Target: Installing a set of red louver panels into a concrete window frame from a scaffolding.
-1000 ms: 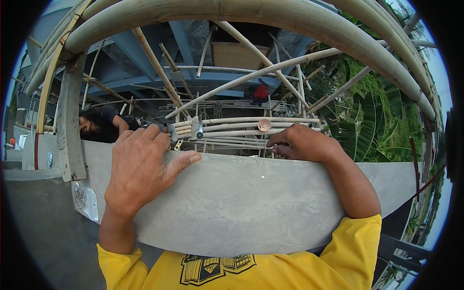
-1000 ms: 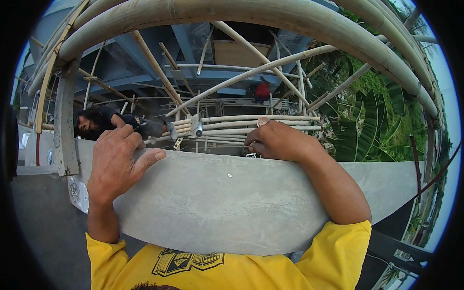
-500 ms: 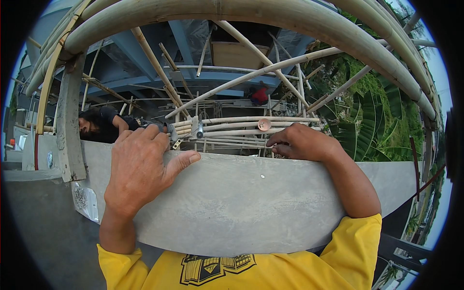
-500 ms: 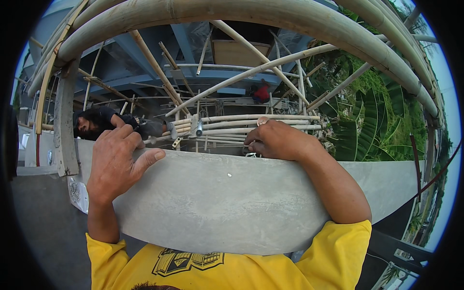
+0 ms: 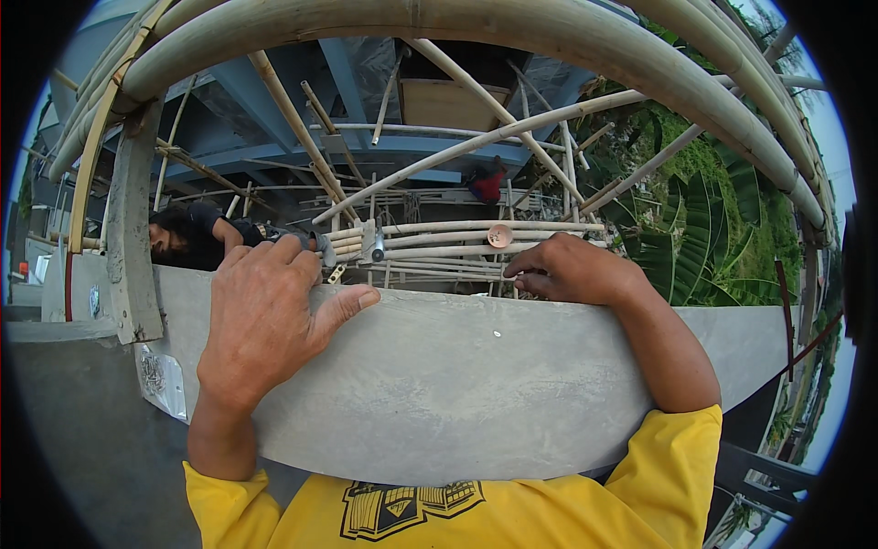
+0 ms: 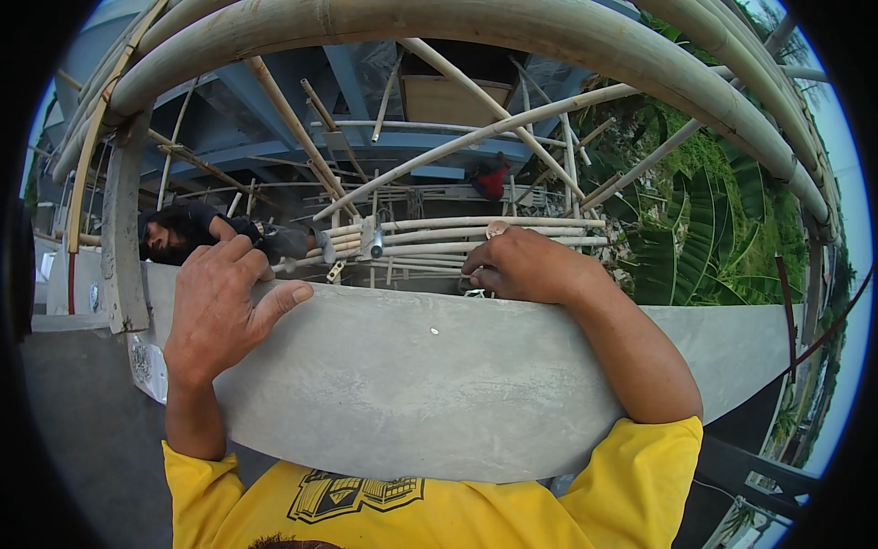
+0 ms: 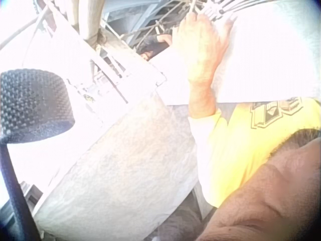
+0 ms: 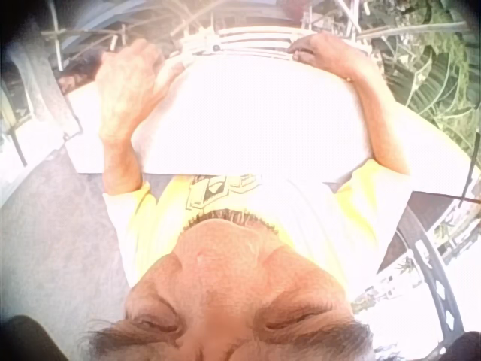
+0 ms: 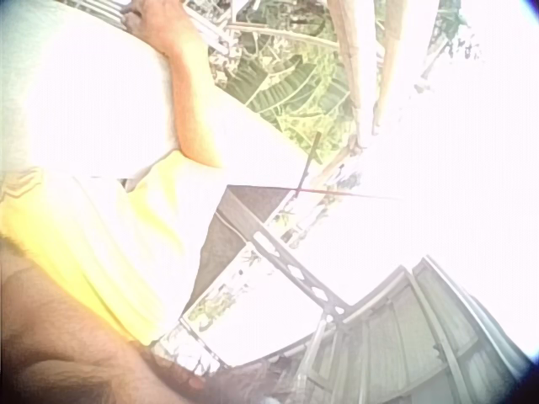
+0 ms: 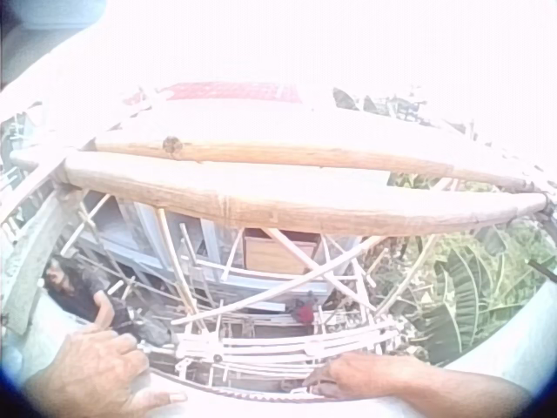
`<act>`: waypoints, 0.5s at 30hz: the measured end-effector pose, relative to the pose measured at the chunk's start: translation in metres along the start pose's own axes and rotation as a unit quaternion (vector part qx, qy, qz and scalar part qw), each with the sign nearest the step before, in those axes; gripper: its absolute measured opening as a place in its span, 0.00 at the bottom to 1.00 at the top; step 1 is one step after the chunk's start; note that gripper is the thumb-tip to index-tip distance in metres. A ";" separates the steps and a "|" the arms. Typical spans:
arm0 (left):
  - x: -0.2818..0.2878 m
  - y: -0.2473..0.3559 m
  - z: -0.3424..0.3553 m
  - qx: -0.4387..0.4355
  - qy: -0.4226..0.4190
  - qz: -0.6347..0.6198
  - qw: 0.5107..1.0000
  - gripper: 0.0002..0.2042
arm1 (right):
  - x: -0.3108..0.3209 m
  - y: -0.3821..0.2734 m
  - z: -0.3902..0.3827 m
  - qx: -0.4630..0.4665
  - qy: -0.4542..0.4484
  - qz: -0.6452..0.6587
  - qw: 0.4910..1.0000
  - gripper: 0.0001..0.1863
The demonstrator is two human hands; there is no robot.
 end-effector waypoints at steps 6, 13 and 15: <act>0.000 -0.001 0.001 0.005 -0.004 -0.003 1.000 0.29 | 0.000 0.000 0.000 -0.005 -0.001 0.000 1.000 0.13; 0.000 -0.001 0.001 0.003 -0.001 -0.004 1.000 0.30 | 0.000 0.001 0.000 -0.004 0.001 -0.002 1.000 0.14; 0.000 -0.001 0.000 0.008 -0.004 -0.008 1.000 0.30 | 0.000 0.001 0.001 -0.001 0.001 -0.001 1.000 0.14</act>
Point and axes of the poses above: each hand's wrist, its own z-axis towards the middle knuckle, its own x-axis out of the back of the hand, y = z × x, the point moved 9 cm from there along z, towards the middle knuckle, and after that the axes turned 1 degree about y, right-handed, at the moved point
